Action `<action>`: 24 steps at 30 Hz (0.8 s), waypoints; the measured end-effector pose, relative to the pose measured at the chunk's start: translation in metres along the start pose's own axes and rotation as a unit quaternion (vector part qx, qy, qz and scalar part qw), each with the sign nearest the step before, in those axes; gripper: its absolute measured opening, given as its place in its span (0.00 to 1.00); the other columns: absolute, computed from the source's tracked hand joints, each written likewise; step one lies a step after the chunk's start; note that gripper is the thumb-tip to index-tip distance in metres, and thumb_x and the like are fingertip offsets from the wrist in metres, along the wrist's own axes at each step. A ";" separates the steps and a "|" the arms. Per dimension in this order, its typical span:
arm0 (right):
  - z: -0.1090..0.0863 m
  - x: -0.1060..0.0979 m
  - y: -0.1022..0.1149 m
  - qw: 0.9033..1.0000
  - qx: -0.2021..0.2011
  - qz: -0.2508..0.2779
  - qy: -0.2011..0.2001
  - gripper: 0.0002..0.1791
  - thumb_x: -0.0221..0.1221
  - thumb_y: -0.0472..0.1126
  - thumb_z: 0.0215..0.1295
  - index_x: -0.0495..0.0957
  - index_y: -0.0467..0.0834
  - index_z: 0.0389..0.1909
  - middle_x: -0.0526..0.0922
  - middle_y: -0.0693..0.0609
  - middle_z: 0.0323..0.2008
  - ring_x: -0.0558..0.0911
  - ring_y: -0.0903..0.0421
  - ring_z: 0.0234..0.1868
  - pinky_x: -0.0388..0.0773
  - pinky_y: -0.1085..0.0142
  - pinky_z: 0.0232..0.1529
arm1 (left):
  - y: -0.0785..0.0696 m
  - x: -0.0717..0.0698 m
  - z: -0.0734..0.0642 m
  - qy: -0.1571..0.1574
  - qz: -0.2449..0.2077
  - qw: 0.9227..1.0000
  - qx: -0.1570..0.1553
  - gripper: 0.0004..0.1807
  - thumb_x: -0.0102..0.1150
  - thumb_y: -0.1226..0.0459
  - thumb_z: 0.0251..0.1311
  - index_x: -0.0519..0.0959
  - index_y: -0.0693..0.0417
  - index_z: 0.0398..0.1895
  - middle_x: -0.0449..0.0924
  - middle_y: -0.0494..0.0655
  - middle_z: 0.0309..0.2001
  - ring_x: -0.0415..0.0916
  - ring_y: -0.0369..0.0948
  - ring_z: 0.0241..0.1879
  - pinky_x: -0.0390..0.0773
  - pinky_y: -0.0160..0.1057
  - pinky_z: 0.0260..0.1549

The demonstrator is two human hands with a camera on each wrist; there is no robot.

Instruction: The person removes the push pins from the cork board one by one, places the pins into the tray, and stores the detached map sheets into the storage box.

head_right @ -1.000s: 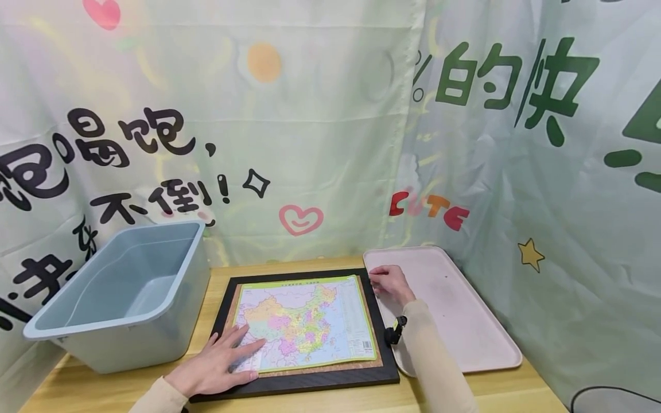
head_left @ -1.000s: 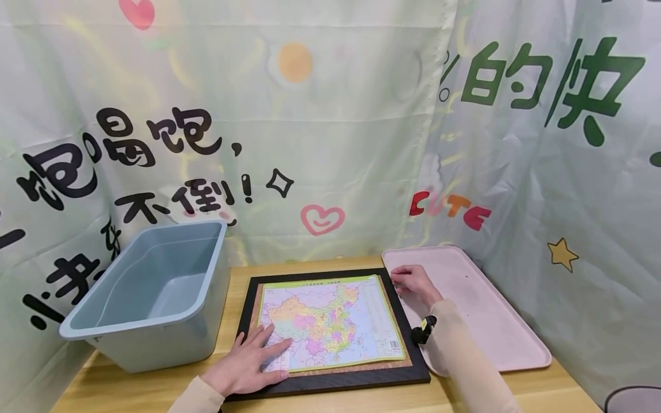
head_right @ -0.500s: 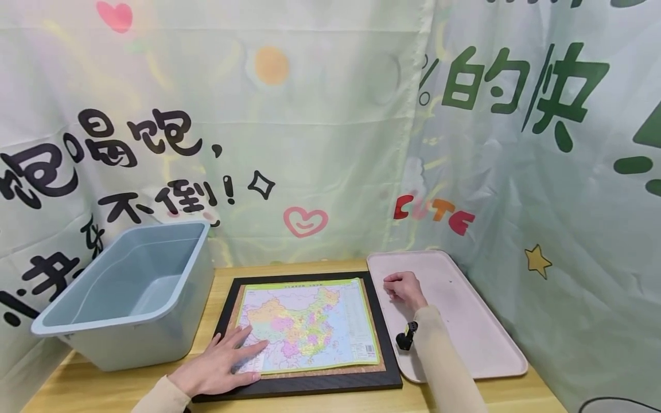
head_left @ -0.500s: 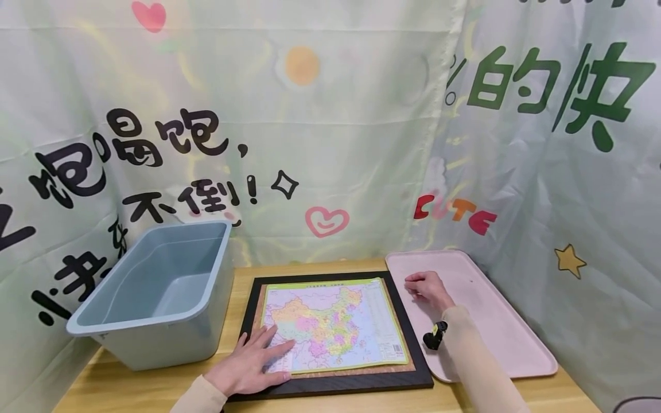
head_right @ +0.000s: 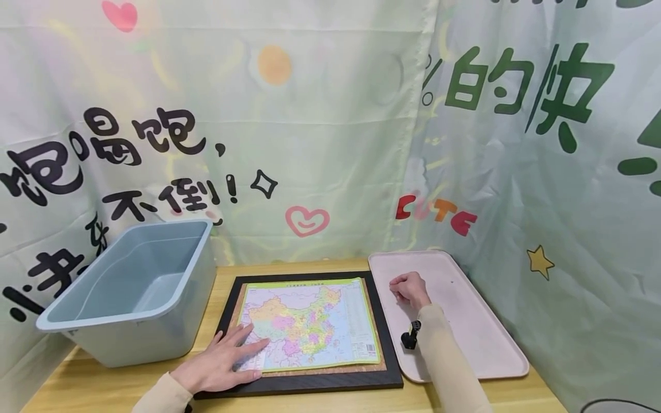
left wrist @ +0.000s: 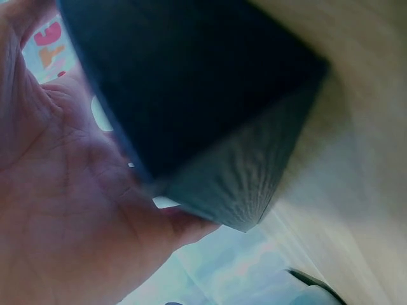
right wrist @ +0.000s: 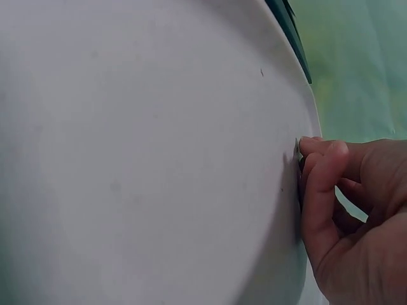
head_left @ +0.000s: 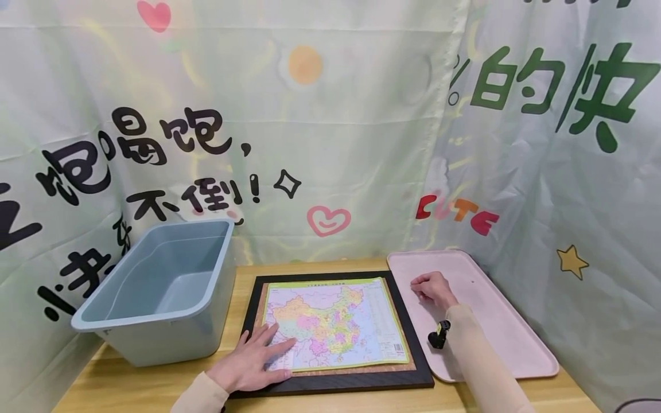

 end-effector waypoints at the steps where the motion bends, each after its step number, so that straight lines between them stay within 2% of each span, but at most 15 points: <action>1: 0.000 0.000 0.000 1.000 -0.002 -0.001 -0.001 0.09 0.62 0.30 0.62 0.81 0.29 0.41 0.79 0.52 0.20 0.74 0.61 0.19 0.70 0.69 0.21 | 0.000 0.000 0.000 0.000 0.000 1.000 0.000 0.36 0.47 0.31 0.61 0.67 0.30 0.71 0.53 0.60 0.76 0.48 0.63 0.75 0.46 0.77 0.60; 14: -0.002 -0.002 -0.001 1.000 0.001 0.008 -0.009 0.10 0.62 0.30 0.62 0.81 0.29 0.42 0.79 0.52 0.20 0.75 0.61 0.19 0.72 0.70 0.21 | -0.001 -0.002 -0.001 0.000 -0.003 1.000 0.002 0.36 0.48 0.32 0.62 0.67 0.31 0.71 0.53 0.60 0.75 0.49 0.64 0.74 0.46 0.77 0.60; 19: -0.005 0.001 0.000 1.000 -0.008 0.028 0.002 0.12 0.61 0.30 0.63 0.79 0.28 0.45 0.79 0.51 0.21 0.75 0.61 0.19 0.73 0.69 0.22 | 0.000 -0.001 -0.002 0.004 -0.005 1.000 -0.003 0.36 0.48 0.32 0.61 0.67 0.30 0.71 0.53 0.60 0.76 0.48 0.63 0.74 0.45 0.77 0.60; 24: -0.006 -0.002 -0.005 0.998 0.002 0.058 0.003 0.14 0.61 0.31 0.64 0.77 0.28 0.48 0.79 0.49 0.25 0.76 0.60 0.21 0.77 0.68 0.24 | 0.000 0.000 -0.001 0.004 -0.003 1.000 -0.002 0.36 0.48 0.31 0.61 0.67 0.29 0.71 0.53 0.60 0.76 0.48 0.63 0.75 0.45 0.77 0.60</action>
Point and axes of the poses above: each hand's wrist, its own z-axis towards the middle knuckle, its own x-axis out of the palm, y = z × x, the point moved 7 cm from there along z, towards the middle knuckle
